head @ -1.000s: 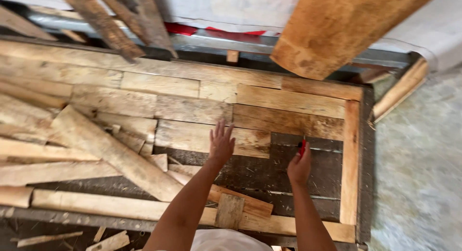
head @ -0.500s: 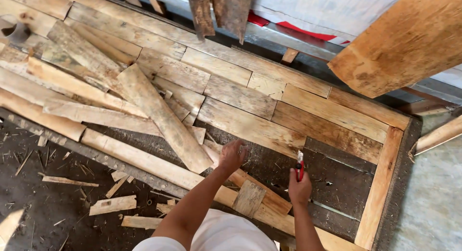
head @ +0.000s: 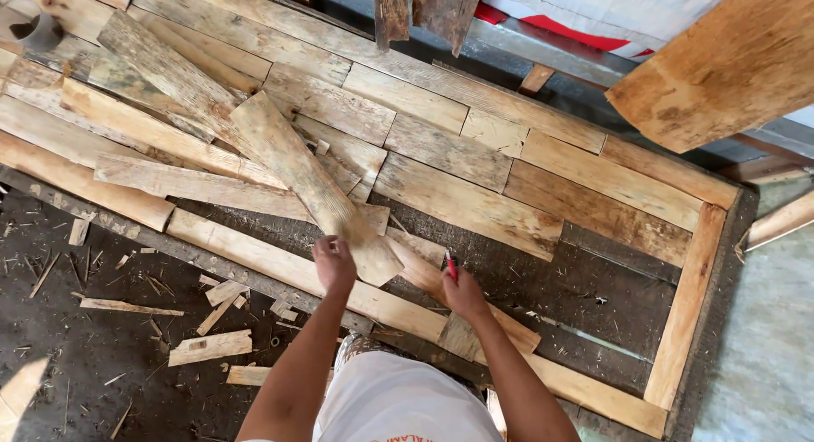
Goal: Measuring and cutting small wood planks to fit into a floor pattern using a utility knife.
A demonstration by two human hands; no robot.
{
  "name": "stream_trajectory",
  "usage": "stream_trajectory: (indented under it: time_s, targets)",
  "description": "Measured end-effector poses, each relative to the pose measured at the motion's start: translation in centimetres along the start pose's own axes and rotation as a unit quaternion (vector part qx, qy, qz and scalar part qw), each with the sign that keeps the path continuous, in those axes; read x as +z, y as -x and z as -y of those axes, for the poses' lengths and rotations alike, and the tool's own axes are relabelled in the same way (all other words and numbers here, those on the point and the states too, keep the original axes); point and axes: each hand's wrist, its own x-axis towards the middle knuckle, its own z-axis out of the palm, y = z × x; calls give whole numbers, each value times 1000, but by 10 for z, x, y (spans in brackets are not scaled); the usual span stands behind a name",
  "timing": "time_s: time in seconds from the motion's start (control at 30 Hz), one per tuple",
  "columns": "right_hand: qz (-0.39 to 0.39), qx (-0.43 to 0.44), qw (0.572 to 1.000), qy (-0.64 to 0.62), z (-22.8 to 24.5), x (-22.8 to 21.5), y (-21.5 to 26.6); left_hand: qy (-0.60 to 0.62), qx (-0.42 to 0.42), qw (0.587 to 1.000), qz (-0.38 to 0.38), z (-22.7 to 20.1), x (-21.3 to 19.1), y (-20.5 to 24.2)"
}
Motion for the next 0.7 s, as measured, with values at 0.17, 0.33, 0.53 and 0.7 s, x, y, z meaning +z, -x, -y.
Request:
stream_trajectory:
  time_s: [0.17, 0.33, 0.53, 0.7]
  targets:
    - [78, 23, 993, -81, -18, 62, -20, 90, -82, 992, 38, -13, -47, -16]
    - [112, 115, 982, -102, 27, 72, -16, 114, -88, 987, 68, -9, -48, -28]
    - [127, 175, 972, -91, 49, 73, -7, 183, -172, 961, 116, 16, -26, -45]
    - [102, 193, 971, -94, 51, 80, -7, 436, -173, 874, 128, 72, 10, -60]
